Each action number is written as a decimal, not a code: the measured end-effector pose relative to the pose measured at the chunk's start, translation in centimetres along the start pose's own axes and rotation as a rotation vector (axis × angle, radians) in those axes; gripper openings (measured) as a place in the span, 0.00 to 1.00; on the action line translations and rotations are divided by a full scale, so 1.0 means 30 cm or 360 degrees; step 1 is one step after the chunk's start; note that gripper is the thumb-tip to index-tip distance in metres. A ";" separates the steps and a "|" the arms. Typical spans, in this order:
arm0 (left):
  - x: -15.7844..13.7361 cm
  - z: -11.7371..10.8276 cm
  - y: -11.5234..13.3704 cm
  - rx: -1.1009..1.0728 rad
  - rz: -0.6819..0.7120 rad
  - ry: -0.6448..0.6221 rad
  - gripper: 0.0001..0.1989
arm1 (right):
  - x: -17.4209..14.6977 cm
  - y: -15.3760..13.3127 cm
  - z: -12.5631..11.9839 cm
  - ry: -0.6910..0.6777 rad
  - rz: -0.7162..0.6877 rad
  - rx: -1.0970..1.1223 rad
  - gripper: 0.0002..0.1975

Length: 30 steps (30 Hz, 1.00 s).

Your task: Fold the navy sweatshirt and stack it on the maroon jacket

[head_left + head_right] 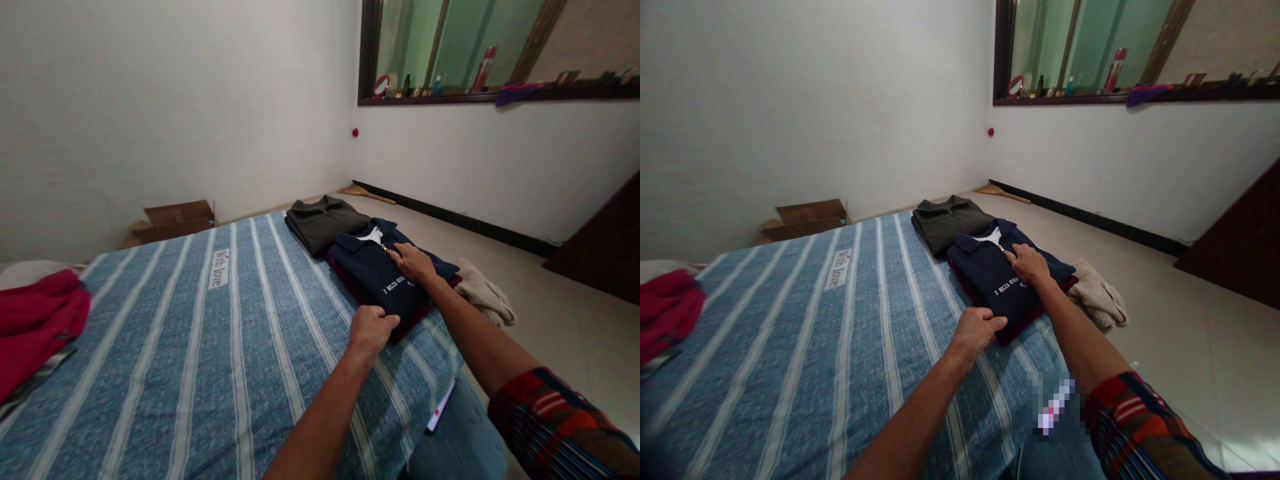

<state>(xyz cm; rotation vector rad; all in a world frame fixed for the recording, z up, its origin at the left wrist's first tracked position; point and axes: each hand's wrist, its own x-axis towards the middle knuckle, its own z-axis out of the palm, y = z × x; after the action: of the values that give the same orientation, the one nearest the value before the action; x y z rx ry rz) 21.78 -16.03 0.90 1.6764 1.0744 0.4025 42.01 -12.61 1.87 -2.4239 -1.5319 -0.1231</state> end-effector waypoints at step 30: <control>-0.003 -0.014 0.030 -0.0612 -0.0138 -0.0004 0.09 | 0.000 -0.004 -0.006 -0.0001 -0.0022 -0.0020 0.22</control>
<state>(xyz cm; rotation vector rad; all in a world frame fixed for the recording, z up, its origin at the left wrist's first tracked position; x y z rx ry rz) 21.85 -15.90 1.88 1.2859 0.9920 0.5150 41.93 -12.61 2.07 -2.4235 -1.5523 -0.1352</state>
